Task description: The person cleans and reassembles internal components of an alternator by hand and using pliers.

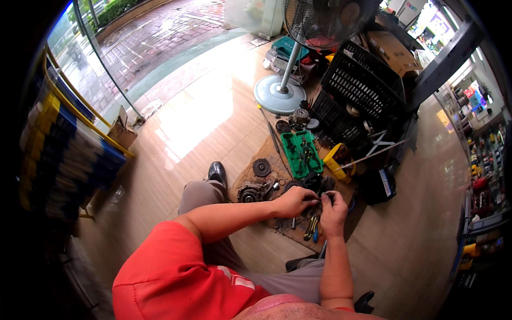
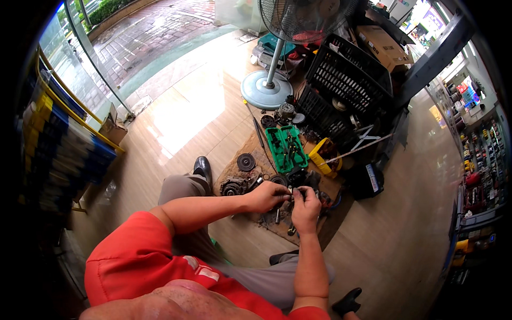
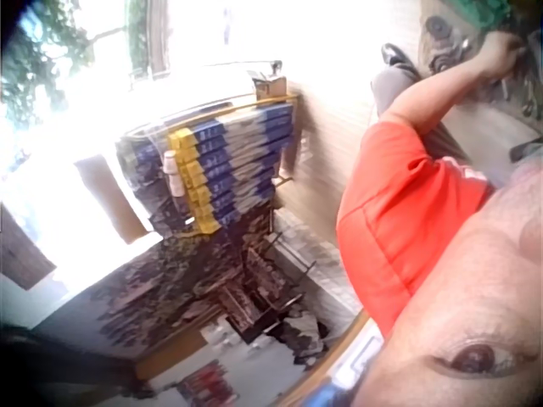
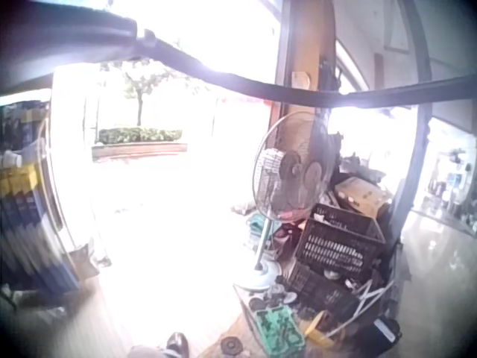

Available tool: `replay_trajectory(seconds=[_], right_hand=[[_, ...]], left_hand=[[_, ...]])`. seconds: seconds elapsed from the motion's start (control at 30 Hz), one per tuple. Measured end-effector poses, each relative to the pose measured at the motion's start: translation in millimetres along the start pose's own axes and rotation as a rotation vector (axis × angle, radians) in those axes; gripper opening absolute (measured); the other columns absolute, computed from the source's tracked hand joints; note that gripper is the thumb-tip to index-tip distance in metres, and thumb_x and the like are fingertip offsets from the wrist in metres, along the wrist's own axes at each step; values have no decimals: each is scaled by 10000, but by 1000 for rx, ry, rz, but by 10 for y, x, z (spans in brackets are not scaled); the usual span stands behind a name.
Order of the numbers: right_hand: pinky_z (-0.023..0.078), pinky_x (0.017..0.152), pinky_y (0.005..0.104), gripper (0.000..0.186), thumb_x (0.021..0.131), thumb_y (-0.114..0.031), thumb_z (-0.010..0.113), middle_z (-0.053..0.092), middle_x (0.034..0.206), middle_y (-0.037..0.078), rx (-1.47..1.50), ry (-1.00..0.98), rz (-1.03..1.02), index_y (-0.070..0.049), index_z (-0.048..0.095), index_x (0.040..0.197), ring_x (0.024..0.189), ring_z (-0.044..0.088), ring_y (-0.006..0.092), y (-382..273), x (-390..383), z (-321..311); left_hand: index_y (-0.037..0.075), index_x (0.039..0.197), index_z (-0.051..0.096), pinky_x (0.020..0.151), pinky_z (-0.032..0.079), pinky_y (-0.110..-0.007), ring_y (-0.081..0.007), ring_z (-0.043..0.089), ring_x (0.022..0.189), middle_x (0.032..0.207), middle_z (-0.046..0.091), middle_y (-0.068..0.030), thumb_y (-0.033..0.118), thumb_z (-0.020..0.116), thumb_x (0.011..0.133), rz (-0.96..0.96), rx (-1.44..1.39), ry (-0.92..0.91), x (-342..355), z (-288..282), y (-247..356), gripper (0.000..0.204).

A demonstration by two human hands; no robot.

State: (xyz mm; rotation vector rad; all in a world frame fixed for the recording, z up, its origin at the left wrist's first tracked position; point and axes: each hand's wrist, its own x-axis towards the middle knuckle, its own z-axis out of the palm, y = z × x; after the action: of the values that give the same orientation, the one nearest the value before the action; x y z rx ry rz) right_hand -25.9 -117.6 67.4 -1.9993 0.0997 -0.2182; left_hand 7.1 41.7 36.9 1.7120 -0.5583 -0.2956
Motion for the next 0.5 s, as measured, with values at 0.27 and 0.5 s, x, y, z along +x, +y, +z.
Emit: replay_trajectory(seconds=[0.27, 0.5], right_hand=[[397, 576, 210, 81, 901, -80, 622, 585, 753, -22, 229, -215, 137, -11, 627, 943, 657, 497, 42, 133, 45, -151], [471, 715, 230, 127, 896, -72, 627, 665, 867, 30, 249, -287, 157, 17, 644, 985, 799, 579, 73, 47, 82, -208]], left_hand=[[-25, 1072, 631, 672, 436, -251, -74, 509, 749, 829, 611, -7, 278, 565, 965, -306, -340, -347, 68, -195, 108, 328], [-32, 1020, 647, 665, 438, -268, -83, 513, 747, 809, 609, -14, 256, 592, 939, -303, -315, -290, 65, -177, 90, 304]])
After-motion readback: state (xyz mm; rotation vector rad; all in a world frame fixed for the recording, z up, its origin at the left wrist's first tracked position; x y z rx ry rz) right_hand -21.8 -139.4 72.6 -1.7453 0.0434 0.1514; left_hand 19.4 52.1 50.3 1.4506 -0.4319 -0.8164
